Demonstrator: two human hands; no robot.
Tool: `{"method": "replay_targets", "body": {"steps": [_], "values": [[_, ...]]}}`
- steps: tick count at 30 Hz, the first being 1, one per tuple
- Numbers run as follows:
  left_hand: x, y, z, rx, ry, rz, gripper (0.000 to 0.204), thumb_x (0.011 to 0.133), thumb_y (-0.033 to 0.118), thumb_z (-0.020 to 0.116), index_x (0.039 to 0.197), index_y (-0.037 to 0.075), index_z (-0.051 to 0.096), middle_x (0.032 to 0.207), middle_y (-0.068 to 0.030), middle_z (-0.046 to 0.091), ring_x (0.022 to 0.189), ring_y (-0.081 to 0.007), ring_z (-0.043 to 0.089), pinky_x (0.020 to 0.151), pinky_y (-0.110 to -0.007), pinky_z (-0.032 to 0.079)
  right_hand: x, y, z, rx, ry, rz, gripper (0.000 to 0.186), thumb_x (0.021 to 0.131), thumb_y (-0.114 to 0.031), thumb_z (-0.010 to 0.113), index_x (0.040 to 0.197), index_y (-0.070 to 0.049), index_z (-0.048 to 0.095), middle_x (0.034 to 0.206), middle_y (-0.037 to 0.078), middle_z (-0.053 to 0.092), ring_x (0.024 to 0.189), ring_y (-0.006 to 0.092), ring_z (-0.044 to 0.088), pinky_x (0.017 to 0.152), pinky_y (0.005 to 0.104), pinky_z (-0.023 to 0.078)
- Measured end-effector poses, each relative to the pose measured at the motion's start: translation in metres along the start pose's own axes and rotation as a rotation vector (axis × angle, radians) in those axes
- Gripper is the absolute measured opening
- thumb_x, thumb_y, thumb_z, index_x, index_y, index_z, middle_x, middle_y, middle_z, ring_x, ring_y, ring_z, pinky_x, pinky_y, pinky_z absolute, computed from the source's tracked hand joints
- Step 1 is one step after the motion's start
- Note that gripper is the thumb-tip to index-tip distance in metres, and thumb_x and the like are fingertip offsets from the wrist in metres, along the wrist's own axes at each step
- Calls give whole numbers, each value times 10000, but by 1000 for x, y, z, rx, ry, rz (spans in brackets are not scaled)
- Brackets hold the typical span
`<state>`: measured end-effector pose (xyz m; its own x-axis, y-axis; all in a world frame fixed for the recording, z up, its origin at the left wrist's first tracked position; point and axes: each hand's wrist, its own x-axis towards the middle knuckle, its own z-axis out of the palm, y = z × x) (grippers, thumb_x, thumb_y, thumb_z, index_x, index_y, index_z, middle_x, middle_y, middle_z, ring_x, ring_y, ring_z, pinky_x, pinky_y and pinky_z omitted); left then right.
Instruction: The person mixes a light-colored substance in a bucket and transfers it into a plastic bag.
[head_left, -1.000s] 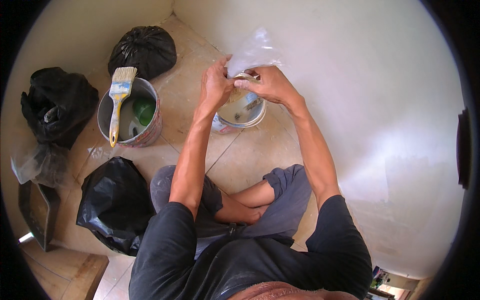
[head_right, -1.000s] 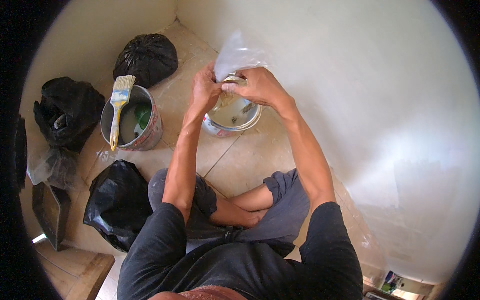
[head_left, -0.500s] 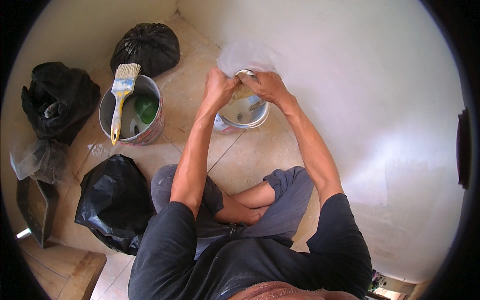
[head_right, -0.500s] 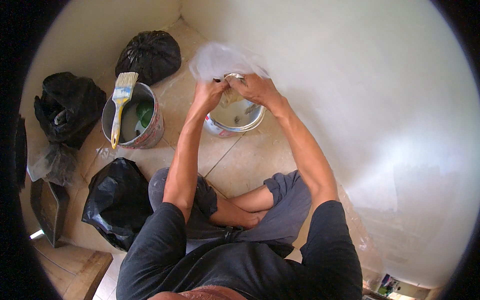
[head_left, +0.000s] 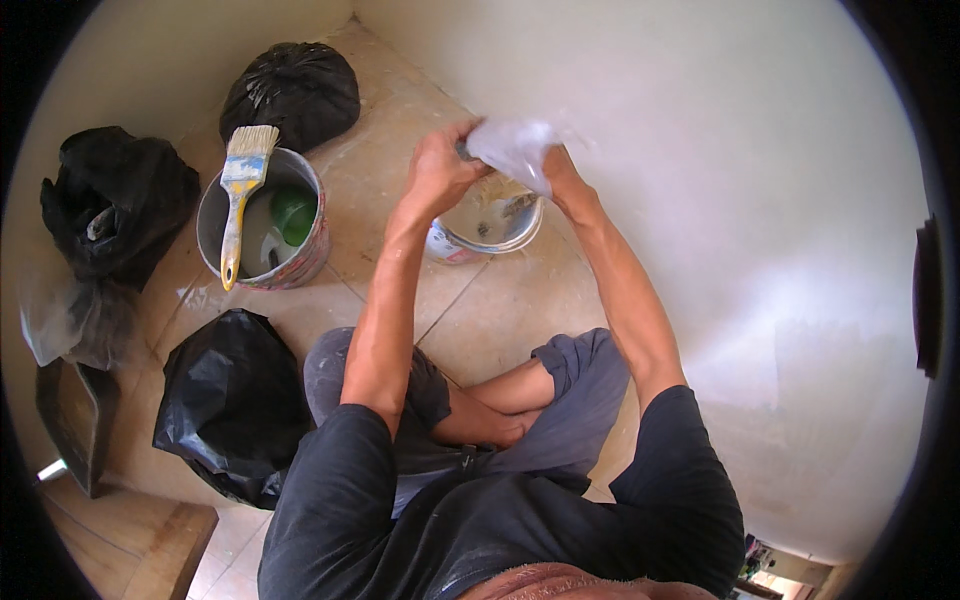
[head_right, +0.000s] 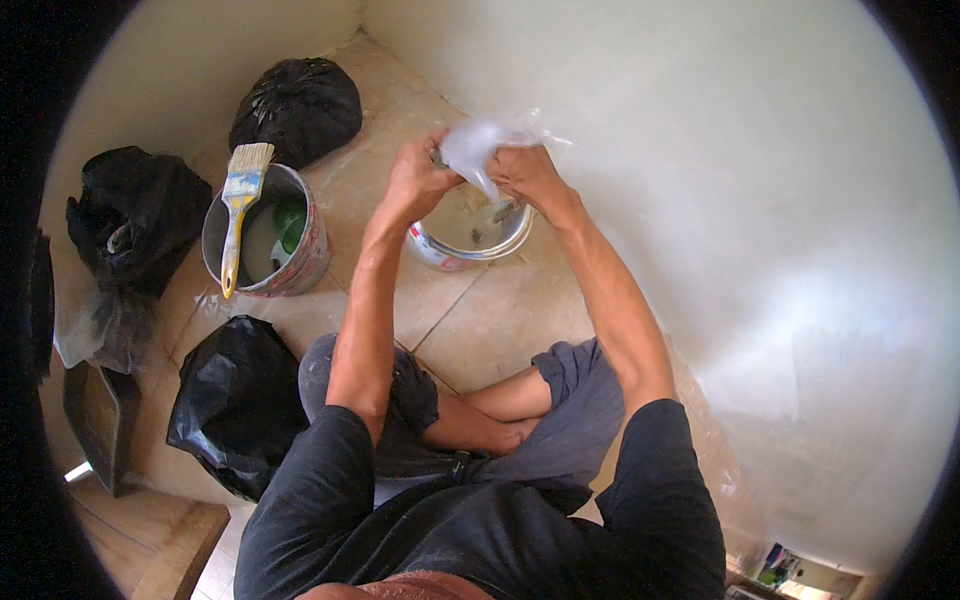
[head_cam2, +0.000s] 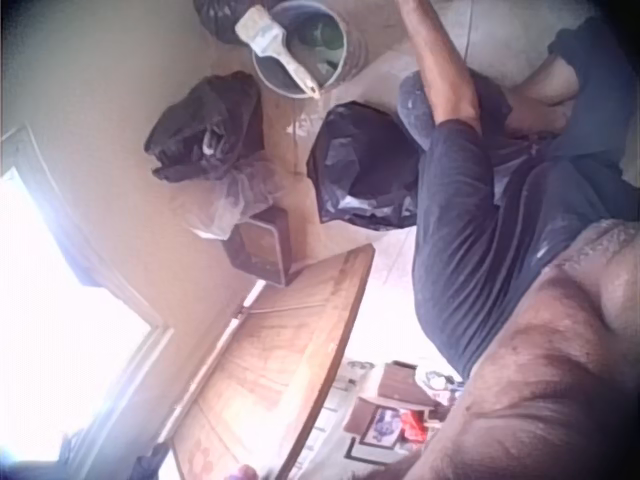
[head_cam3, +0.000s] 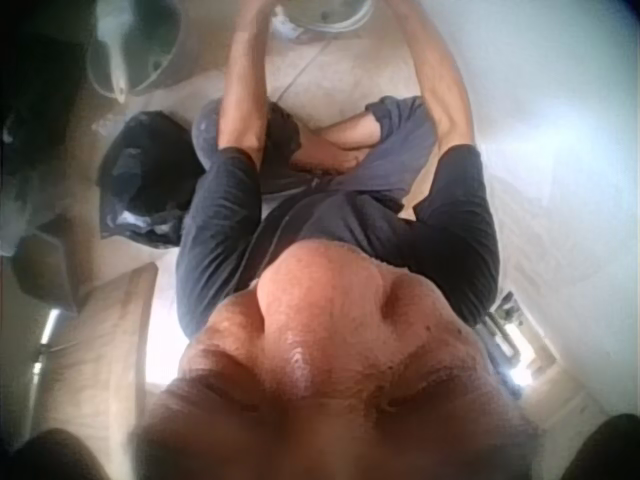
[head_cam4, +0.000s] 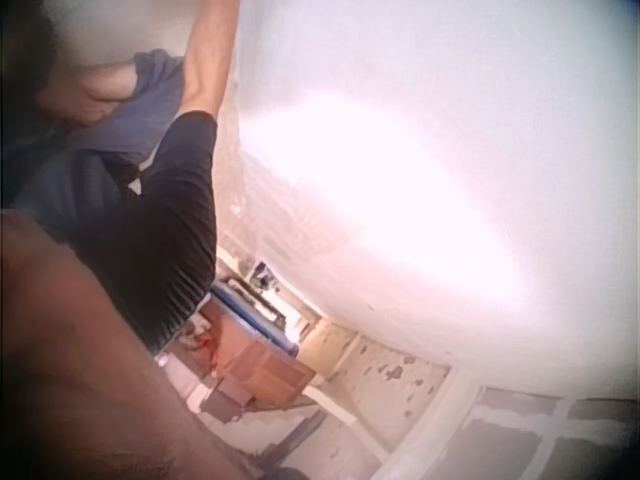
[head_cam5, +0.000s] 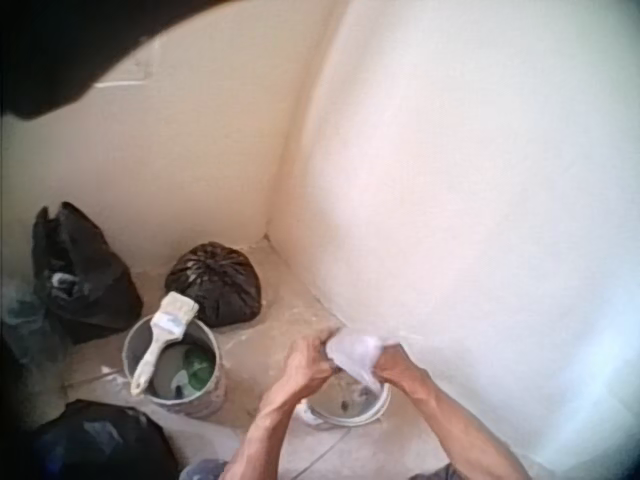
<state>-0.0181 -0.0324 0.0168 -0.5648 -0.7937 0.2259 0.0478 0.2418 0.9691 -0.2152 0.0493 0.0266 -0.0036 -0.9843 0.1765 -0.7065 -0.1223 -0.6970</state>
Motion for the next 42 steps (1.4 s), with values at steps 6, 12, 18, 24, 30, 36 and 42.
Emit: {"method": "replay_targets", "body": {"steps": [6, 12, 18, 24, 30, 36, 42], "values": [[2, 7, -28, 109, 83, 153, 302, 796, 185, 733, 1061, 40, 705, 929, -154, 727, 873, -297, 696, 804, -383, 522, 26, -66, 3, -79, 19, -95, 286, 953, -298, 628, 1056, -34, 664, 841, 148, 680, 773, 268, 644, 764, 370, 515], [-7, 18, -38, -403, 230, -161, 239, 896, 106, 691, 1015, -98, 657, 898, -161, 688, 791, -248, 699, 676, -349, 610, 25, -76, -8, -134, -167, 146, 270, 856, -257, 743, 925, 0, 696, 709, 138, 627, 629, 176, 554, 605, 353, 454], [-50, 48, -26, 508, 847, 85, 698, 760, 103, 807, 1346, -59, 465, 1222, -252, 582, 1071, -404, 608, 918, -493, 514, 24, -66, -10, -236, -293, 130, 165, 743, -150, 742, 793, -4, 684, 602, 179, 571, 564, 259, 528, 544, 404, 421], [-46, 100, -19, 807, 310, 466, 727, 745, 175, 799, 1385, 14, 496, 1288, -246, 566, 1231, -432, 516, 1028, -469, 405, 34, -79, -4, -470, -196, -198, 153, 663, -78, 664, 625, 37, 571, 549, 218, 517, 492, 306, 468, 490, 437, 380], [-32, 41, -33, 691, -164, -77, 268, 878, 250, 681, 964, -2, 713, 674, -206, 592, 611, -275, 587, 636, -383, 467, 43, -78, -9, -368, -333, -126, 221, 727, -151, 737, 668, 26, 617, 471, 136, 484, 412, 226, 494, 441, 387, 366], [-53, 13, -39, 512, 14, -91, 218, 879, 241, 678, 955, 47, 744, 634, -212, 551, 530, -267, 540, 569, -390, 433, 20, -60, -16, -286, -283, -68, 186, 747, -189, 760, 751, -15, 695, 512, 121, 553, 456, 240, 541, 472, 395, 404], [-50, 11, -39, 491, 29, -58, 233, 853, 236, 705, 955, 34, 760, 670, -197, 632, 616, -276, 645, 632, -373, 487, 13, -49, -24, -338, -197, -40, 205, 743, -184, 759, 744, 4, 678, 541, 161, 556, 505, 293, 548, 523, 422, 422]]}}
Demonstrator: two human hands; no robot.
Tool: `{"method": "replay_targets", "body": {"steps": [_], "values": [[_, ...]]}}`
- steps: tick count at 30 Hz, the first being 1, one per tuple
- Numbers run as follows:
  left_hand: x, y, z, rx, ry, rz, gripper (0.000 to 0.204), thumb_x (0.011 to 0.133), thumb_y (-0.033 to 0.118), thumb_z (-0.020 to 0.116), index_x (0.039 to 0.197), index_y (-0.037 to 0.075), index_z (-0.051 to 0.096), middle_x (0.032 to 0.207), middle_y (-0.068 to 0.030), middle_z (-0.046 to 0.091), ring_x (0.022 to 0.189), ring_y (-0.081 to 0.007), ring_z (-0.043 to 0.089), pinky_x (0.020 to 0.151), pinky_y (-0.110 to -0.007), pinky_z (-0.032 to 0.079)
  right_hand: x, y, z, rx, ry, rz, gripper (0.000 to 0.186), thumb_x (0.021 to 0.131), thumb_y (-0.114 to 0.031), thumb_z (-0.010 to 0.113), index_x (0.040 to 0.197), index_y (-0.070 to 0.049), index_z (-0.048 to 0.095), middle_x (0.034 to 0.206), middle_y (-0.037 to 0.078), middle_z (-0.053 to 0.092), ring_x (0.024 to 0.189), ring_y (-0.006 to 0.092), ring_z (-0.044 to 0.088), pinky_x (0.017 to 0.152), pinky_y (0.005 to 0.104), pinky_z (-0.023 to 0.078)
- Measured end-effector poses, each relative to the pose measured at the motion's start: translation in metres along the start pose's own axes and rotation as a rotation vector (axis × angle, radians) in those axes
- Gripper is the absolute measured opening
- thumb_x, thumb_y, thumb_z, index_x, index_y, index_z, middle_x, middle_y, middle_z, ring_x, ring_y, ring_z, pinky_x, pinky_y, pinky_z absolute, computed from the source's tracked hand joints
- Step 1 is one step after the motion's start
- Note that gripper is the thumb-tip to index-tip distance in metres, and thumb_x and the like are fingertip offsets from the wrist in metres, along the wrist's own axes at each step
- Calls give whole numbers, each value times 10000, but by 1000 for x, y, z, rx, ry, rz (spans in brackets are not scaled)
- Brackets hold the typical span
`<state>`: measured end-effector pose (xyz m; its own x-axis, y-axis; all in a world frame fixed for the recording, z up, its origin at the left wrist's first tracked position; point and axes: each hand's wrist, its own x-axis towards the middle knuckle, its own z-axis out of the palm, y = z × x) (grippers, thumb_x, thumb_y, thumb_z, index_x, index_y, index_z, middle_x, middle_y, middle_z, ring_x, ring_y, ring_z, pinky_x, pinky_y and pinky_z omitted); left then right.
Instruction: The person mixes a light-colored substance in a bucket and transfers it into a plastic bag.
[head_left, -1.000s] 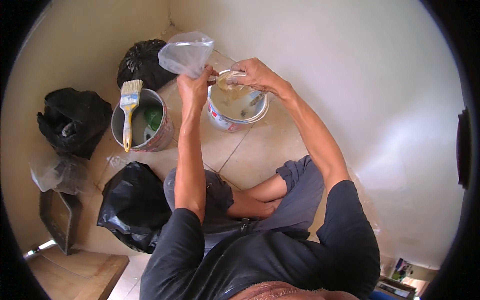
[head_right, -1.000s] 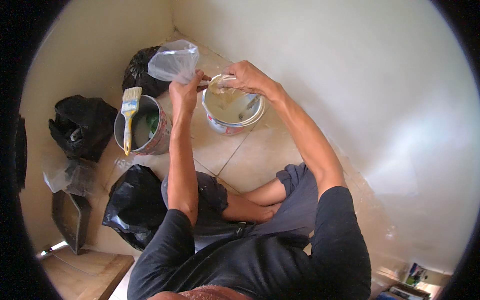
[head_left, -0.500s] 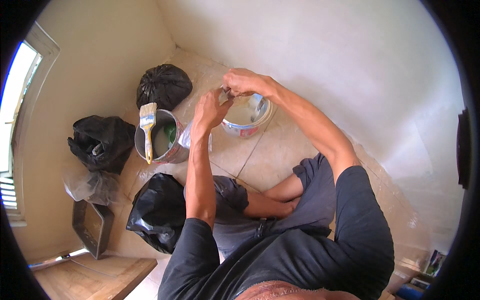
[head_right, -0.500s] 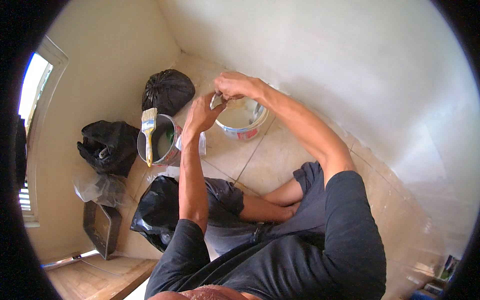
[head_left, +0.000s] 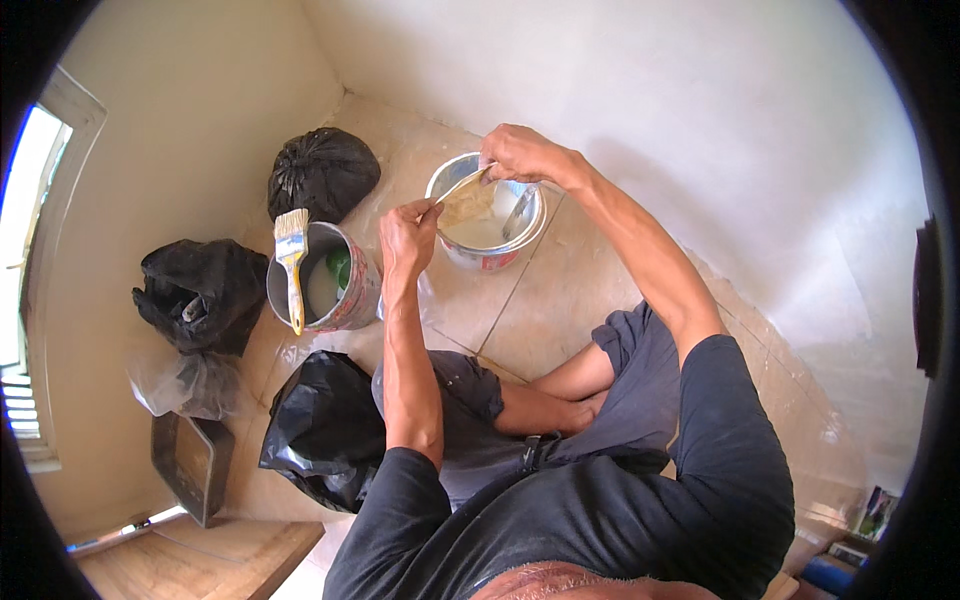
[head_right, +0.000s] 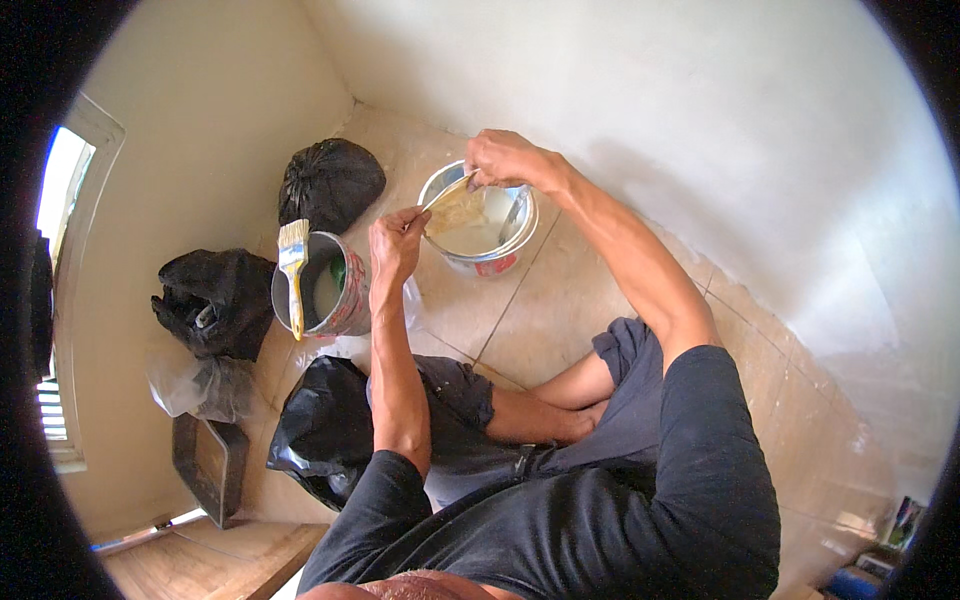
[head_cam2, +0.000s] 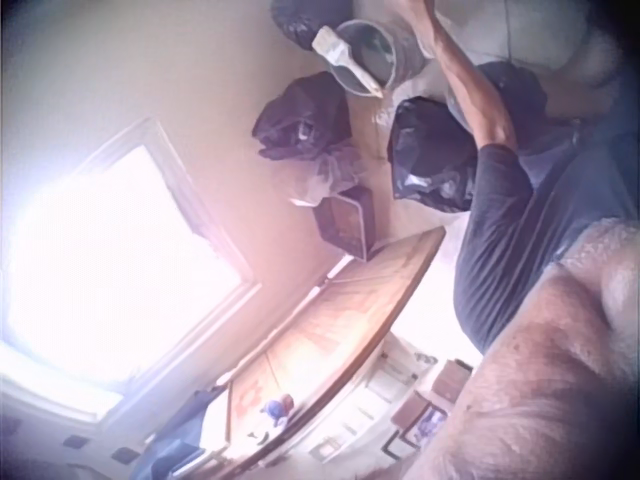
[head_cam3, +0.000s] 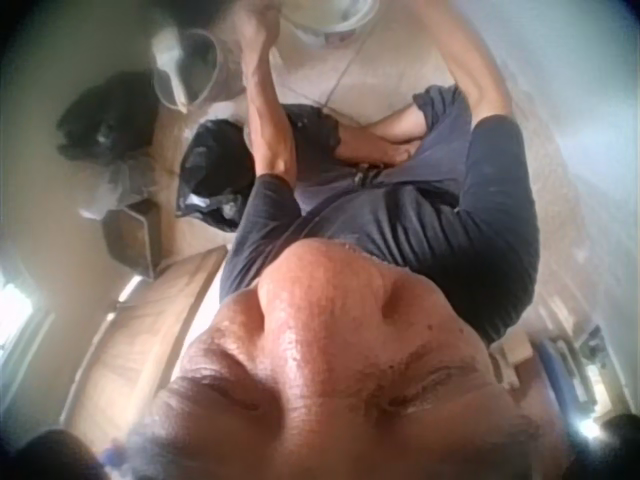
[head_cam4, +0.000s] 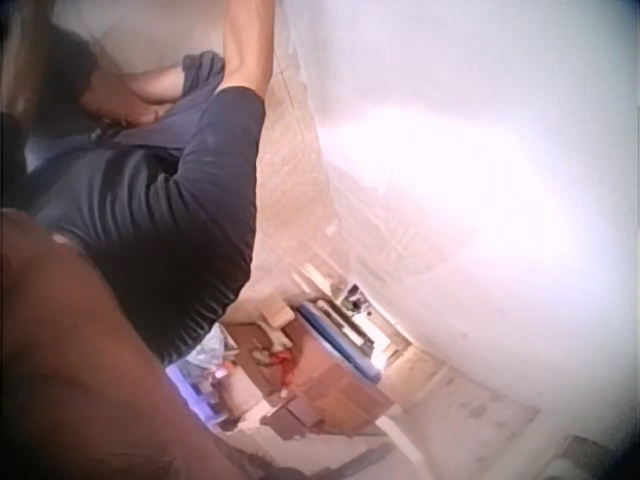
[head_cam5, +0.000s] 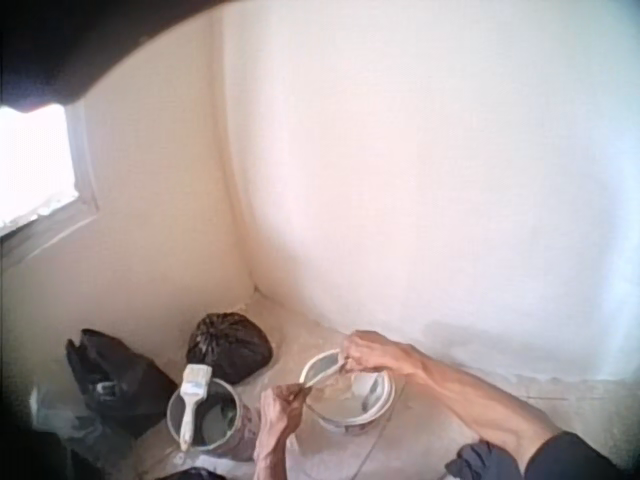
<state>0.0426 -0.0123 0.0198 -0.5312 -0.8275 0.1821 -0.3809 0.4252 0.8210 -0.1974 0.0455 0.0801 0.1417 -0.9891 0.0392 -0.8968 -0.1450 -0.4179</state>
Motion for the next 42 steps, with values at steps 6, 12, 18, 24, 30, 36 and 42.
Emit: {"method": "replay_targets", "body": {"steps": [6, 12, 18, 24, 30, 36, 42], "values": [[28, 44, 9, 34, 12, 228, 241, 842, 235, 733, 980, 40, 767, 783, -155, 721, 682, -251, 678, 673, -347, 509, 14, -19, -15, -122, -100, 83, 178, 717, -181, 758, 780, -19, 717, 564, 168, 565, 526, 303, 543, 540, 415, 435], [30, 24, 9, 56, -60, 108, 261, 832, 240, 760, 989, 30, 759, 816, -125, 734, 744, -234, 696, 709, -330, 520, 4, -9, -4, 233, 173, 91, 237, 711, -218, 784, 825, -15, 737, 633, 164, 604, 575, 300, 541, 573, 398, 453], [33, 30, 21, -188, 57, 246, 228, 838, 197, 770, 986, 25, 759, 822, -98, 741, 766, -171, 675, 725, -313, 510, 5, -8, 13, 168, 164, 157, 340, 713, -269, 835, 856, 16, 719, 651, 160, 622, 599, 233, 577, 595, 349, 466], [40, 26, 22, -349, 38, 78, 178, 864, 165, 743, 963, 17, 737, 807, -80, 719, 789, -159, 651, 751, -309, 504, 9, -20, 2, 271, 137, 191, 295, 738, -244, 805, 845, 13, 707, 690, 186, 639, 620, 271, 590, 627, 370, 480], [43, 29, 21, -292, 43, 252, 181, 870, 182, 741, 929, 12, 728, 761, -70, 709, 758, -129, 641, 739, -297, 508, 6, -13, 15, 330, 220, 90, 223, 766, -191, 760, 877, -4, 707, 749, 183, 652, 643, 263, 591, 638, 365, 481], [43, 22, 29, -400, 135, 175, 161, 870, 149, 733, 934, 2, 720, 784, -104, 730, 725, -142, 670, 695, -303, 523, 7, -22, 28, 248, 289, 104, 152, 794, -118, 712, 854, 22, 700, 739, 116, 617, 646, 211, 554, 615, 348, 447], [40, 21, 35, -357, 217, 175, 161, 873, 151, 726, 916, -3, 712, 808, -131, 726, 740, -173, 680, 698, -316, 520, -4, -22, 46, 167, 306, 232, 223, 774, -250, 780, 837, -40, 739, 696, 178, 647, 599, 314, 609, 595, 391, 488]]}}
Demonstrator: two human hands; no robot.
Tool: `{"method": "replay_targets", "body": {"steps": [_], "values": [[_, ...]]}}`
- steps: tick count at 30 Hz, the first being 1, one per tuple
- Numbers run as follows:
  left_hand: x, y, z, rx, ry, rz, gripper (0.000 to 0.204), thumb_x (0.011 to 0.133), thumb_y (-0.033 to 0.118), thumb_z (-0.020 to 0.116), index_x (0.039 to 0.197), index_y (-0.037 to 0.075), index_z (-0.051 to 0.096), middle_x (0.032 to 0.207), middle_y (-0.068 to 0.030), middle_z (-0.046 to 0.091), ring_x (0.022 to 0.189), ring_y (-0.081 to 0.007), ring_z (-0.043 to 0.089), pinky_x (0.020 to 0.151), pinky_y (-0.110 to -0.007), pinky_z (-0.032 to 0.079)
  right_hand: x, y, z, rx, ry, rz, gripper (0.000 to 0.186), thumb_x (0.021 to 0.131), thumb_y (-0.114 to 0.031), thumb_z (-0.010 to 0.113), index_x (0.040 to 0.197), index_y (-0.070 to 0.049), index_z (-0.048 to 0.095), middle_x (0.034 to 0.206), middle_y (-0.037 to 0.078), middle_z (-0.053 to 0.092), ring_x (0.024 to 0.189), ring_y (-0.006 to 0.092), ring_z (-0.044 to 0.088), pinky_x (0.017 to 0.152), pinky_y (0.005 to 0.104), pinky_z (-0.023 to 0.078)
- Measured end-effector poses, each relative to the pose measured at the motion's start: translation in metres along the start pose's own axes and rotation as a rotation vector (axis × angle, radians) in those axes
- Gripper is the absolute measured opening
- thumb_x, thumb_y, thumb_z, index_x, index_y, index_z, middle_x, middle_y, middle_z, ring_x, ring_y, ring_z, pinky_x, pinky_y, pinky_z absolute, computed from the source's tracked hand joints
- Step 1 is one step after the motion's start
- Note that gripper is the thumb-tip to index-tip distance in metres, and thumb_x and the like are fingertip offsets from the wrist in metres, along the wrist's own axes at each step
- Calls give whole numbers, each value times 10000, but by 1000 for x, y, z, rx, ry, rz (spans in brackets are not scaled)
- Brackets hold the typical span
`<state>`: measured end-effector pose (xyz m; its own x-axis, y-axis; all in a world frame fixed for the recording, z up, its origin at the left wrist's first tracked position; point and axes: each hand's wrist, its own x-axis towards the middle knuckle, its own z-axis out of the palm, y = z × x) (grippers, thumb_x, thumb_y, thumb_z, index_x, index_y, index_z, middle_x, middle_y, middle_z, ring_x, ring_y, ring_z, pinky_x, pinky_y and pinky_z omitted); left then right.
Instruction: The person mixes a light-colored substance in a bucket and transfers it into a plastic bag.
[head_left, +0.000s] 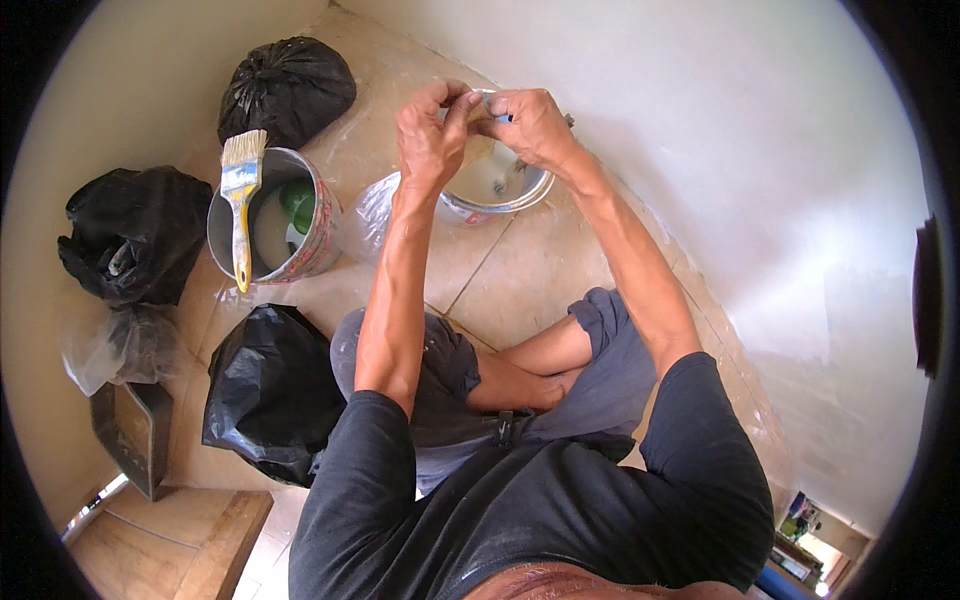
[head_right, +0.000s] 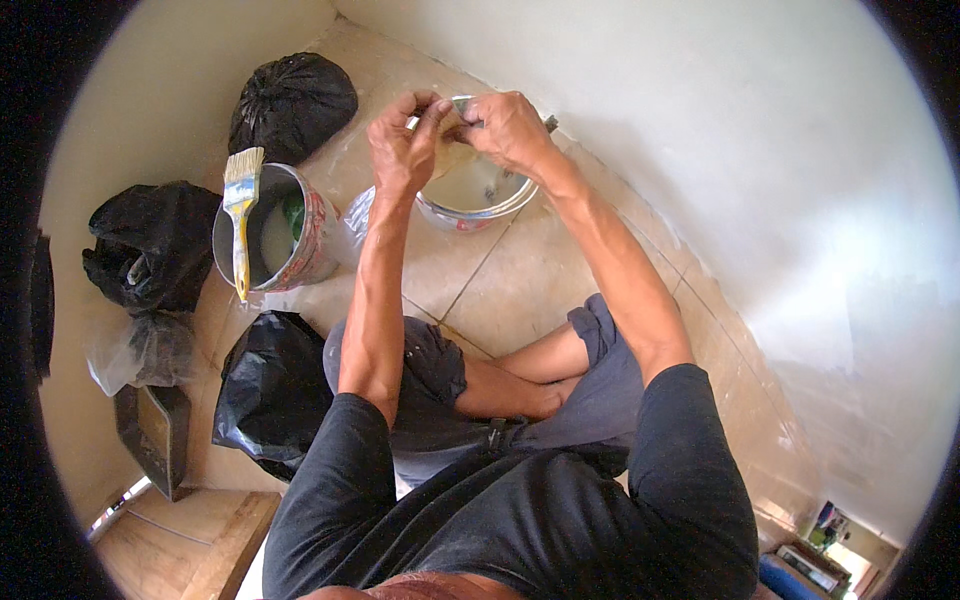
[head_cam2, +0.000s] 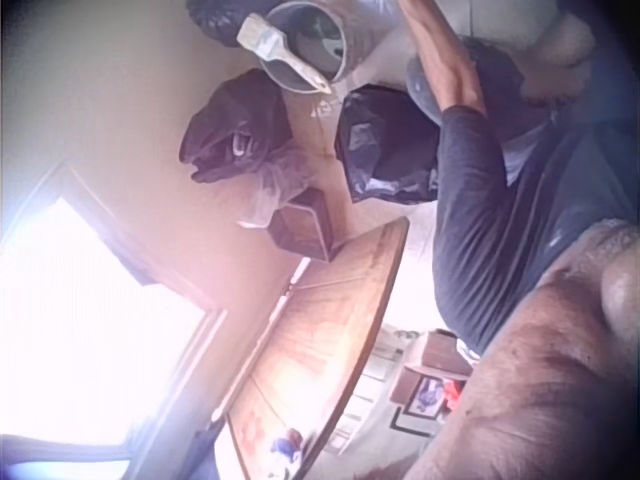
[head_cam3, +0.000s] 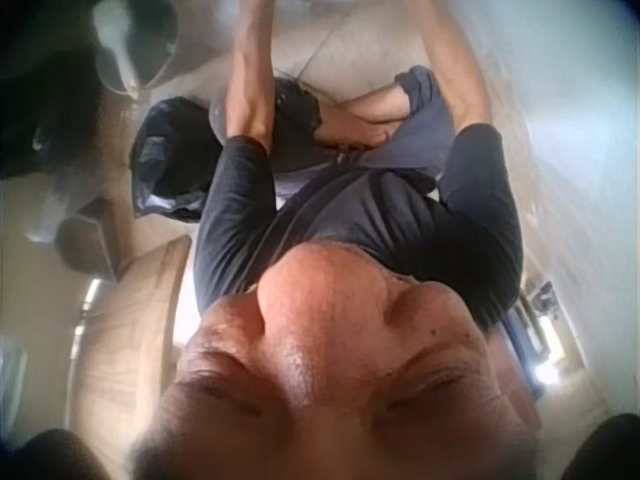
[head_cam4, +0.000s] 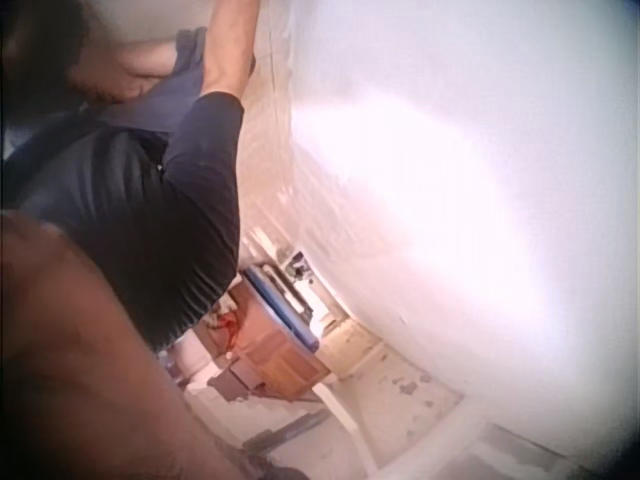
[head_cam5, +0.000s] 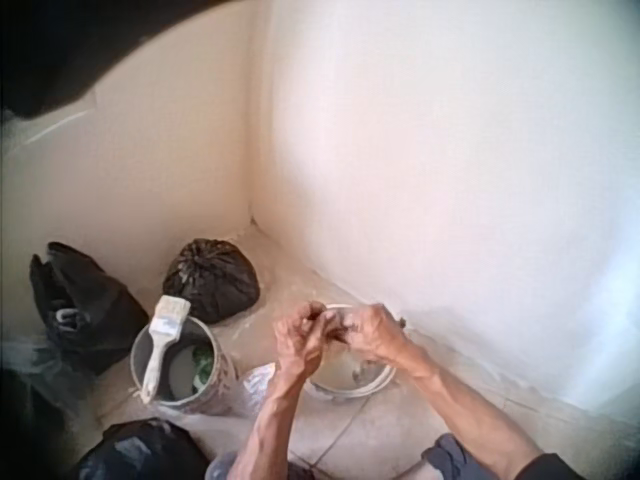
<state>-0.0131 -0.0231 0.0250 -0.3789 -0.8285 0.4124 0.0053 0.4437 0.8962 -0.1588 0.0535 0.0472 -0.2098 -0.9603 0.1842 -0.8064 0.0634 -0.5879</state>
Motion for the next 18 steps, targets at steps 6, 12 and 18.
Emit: {"method": "replay_targets", "body": {"steps": [6, 12, 18], "values": [[2, 1, -2, 19, 54, 30, 187, 860, 178, 748, 908, 1, 716, 797, -123, 712, 743, -178, 659, 703, -312, 506, -15, -5, 11, -76, 20, 75, 251, 758, -297, 807, 819, -59, 756, 694, 186, 661, 617, 348, 637, 605, 408, 506], [3, 1, -6, 4, 57, 34, 171, 849, 164, 759, 896, 4, 718, 793, -121, 707, 758, -181, 659, 721, -317, 505, -21, -4, 14, -176, 10, 3, 228, 769, -287, 789, 807, -64, 765, 725, 194, 675, 669, 365, 668, 628, 427, 526], [4, 6, -10, -55, 19, 2, 233, 863, 182, 749, 962, -23, 700, 838, -114, 712, 803, -178, 655, 741, -321, 506, -19, -10, 8, -196, -45, 84, 233, 775, -272, 780, 818, -44, 760, 748, 203, 677, 686, 365, 678, 623, 433, 523]]}}
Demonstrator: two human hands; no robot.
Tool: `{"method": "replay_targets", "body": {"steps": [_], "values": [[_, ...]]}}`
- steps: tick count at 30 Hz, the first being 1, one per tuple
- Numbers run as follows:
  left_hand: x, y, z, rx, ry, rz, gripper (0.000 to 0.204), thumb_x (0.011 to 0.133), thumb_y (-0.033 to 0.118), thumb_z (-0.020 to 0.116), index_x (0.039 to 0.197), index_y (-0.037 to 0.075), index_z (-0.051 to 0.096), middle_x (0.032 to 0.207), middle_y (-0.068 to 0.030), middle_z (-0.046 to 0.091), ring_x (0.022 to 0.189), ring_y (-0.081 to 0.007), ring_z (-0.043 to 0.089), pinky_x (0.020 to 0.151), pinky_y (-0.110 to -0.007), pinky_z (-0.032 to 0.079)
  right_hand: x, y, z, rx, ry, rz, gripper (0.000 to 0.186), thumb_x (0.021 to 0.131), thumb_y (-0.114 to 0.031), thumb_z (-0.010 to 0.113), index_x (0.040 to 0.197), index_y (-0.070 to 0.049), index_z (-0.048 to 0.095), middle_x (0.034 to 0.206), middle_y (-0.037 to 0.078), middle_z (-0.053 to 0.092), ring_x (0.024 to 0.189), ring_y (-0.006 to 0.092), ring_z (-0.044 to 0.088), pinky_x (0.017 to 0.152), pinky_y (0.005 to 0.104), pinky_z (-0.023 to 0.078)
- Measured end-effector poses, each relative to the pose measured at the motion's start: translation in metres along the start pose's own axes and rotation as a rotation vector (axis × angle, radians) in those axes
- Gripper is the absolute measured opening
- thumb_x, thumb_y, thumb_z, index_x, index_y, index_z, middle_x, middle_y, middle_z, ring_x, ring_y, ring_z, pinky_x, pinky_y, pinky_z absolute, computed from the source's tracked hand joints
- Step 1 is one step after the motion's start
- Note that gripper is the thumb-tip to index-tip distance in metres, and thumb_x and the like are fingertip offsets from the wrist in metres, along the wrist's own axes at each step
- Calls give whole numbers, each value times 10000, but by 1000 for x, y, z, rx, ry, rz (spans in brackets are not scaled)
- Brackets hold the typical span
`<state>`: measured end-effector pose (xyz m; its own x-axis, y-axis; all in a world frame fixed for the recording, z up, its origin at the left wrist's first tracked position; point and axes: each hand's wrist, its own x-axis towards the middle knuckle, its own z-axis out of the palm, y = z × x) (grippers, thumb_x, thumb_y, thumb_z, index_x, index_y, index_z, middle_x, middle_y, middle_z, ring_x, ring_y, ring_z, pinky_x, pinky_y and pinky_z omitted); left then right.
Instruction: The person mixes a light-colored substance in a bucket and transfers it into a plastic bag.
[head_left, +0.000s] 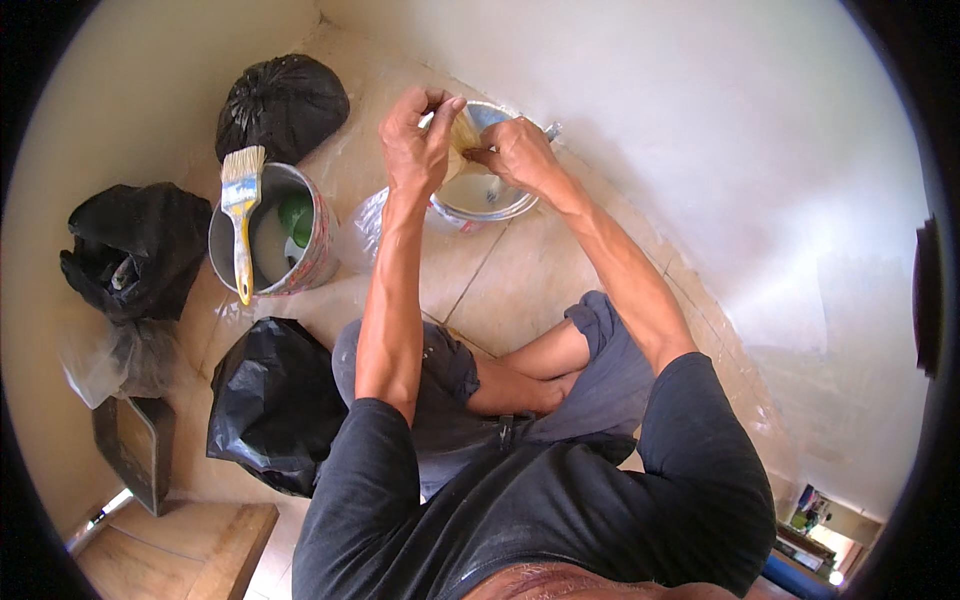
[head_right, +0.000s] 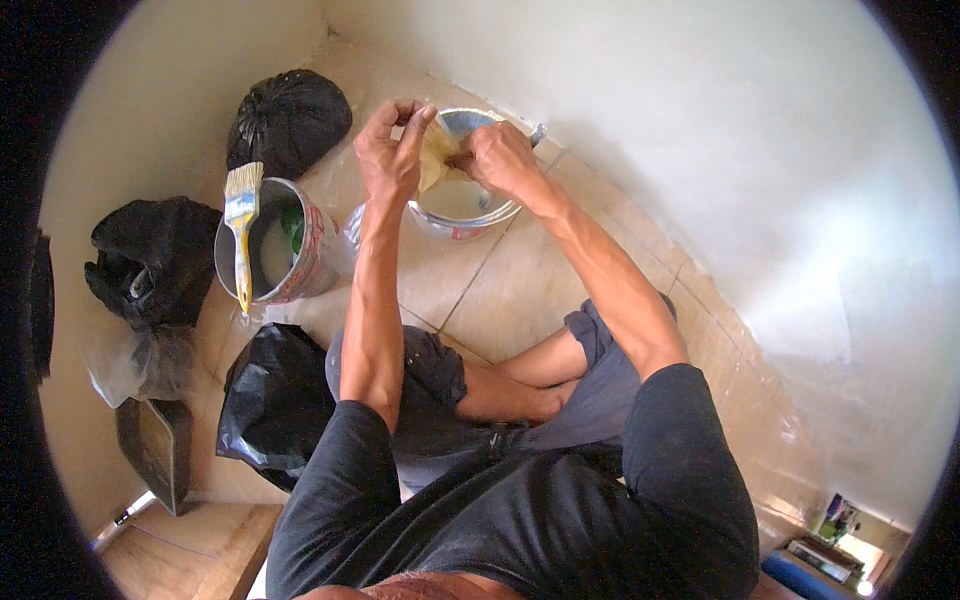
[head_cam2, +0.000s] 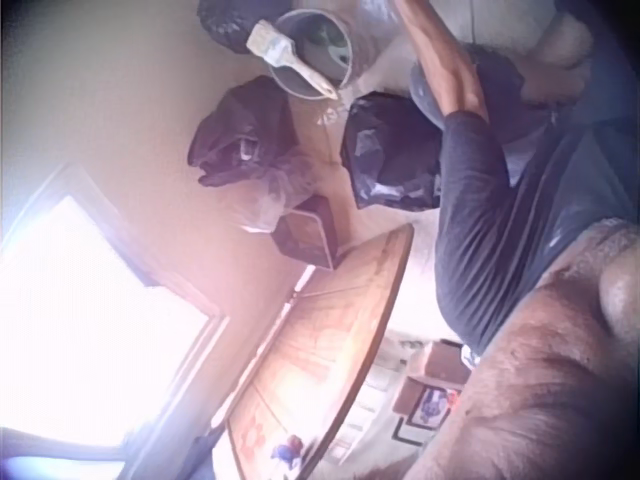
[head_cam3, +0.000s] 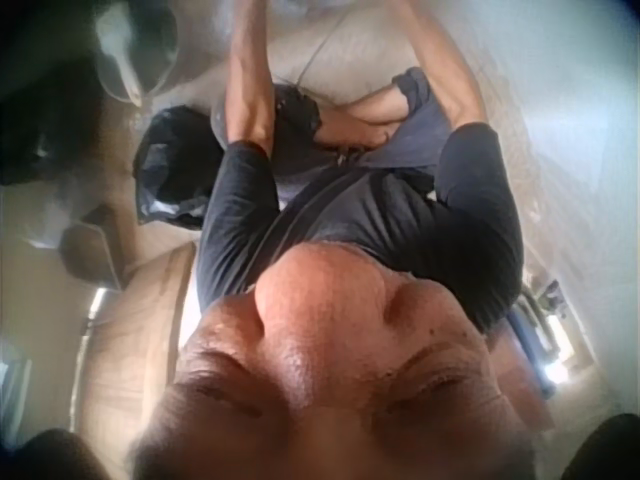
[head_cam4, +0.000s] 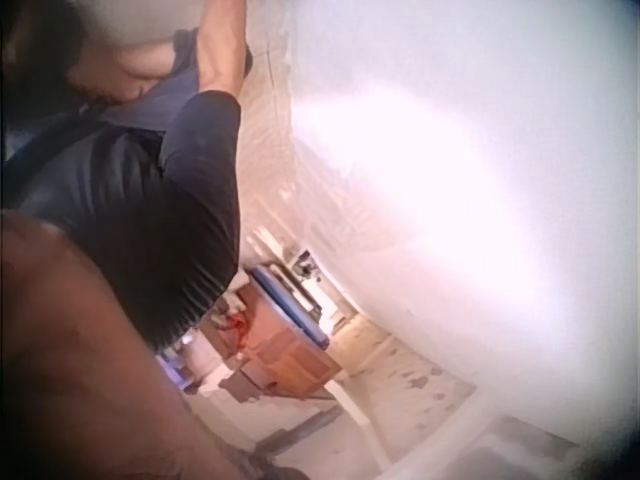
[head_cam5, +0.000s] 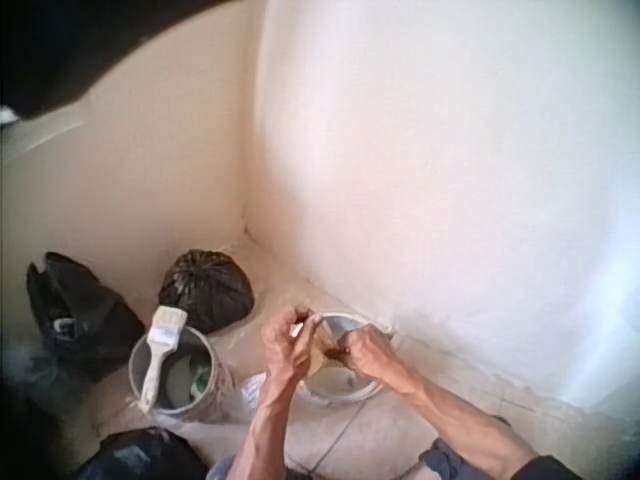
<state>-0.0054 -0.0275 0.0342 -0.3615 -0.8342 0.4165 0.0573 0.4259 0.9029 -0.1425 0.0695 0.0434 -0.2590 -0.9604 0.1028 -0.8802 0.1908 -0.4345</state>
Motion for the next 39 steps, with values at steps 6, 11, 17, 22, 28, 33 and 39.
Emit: {"method": "replay_targets", "body": {"steps": [6, 11, 17, 22, 28, 33, 39], "values": [[10, -5, -39, 110, -392, -93, 438, 833, 376, 761, 1033, -10, 709, 853, -146, 712, 759, -210, 665, 687, -348, 512, 5, 13, -17, 168, -46, 138, 355, 785, -332, 794, 692, 2, 721, 506, 166, 564, 446, 219, 505, 503, 376, 419], [10, -7, -32, 215, -393, -271, 404, 919, 382, 680, 884, -16, 733, 627, -66, 618, 598, -124, 520, 561, -334, 431, 16, 13, -7, 320, -112, 174, 385, 753, -346, 814, 671, 12, 697, 501, 89, 554, 481, 161, 510, 494, 355, 412], [8, 3, -21, 249, -509, -249, 506, 966, 464, 585, 886, -16, 724, 610, -119, 571, 583, -194, 529, 578, -393, 441, 30, 32, -3, 470, -107, 96, 328, 747, -269, 794, 689, 27, 664, 558, 6, 530, 542, 97, 469, 503, 322, 395], [-1, -8, -18, 343, -480, -101, 527, 991, 497, 503, 952, 17, 716, 669, -212, 600, 625, -351, 601, 608, -458, 460, 34, 24, -17, 353, -159, 51, 240, 783, -232, 746, 787, 7, 718, 573, 25, 536, 558, 102, 470, 531, 324, 412], [-6, -33, -1, 457, -245, 257, 292, 967, 333, 573, 908, 89, 722, 734, -160, 644, 678, -381, 620, 601, -457, 480, 23, 11, -12, 302, 35, -34, 220, 780, -235, 723, 925, -73, 755, 605, 148, 590, 528, 206, 517, 559, 361, 451], [-12, -38, 13, 432, -157, 321, 171, 913, 245, 662, 881, 86, 716, 737, -137, 640, 671, -353, 622, 588, -429, 482, 5, 15, -4, 139, 47, 80, 210, 814, -218, 738, 932, -48, 769, 588, 70, 612, 522, 97, 481, 524, 295, 432], [-12, -36, 12, 348, -100, 317, 209, 915, 254, 670, 836, 64, 702, 721, -149, 624, 646, -352, 600, 584, -425, 467, 2, 18, 14, 108, 22, 199, 326, 728, -342, 802, 821, -36, 741, 712, 210, 677, 673, 377, 669, 659, 440, 527]]}}
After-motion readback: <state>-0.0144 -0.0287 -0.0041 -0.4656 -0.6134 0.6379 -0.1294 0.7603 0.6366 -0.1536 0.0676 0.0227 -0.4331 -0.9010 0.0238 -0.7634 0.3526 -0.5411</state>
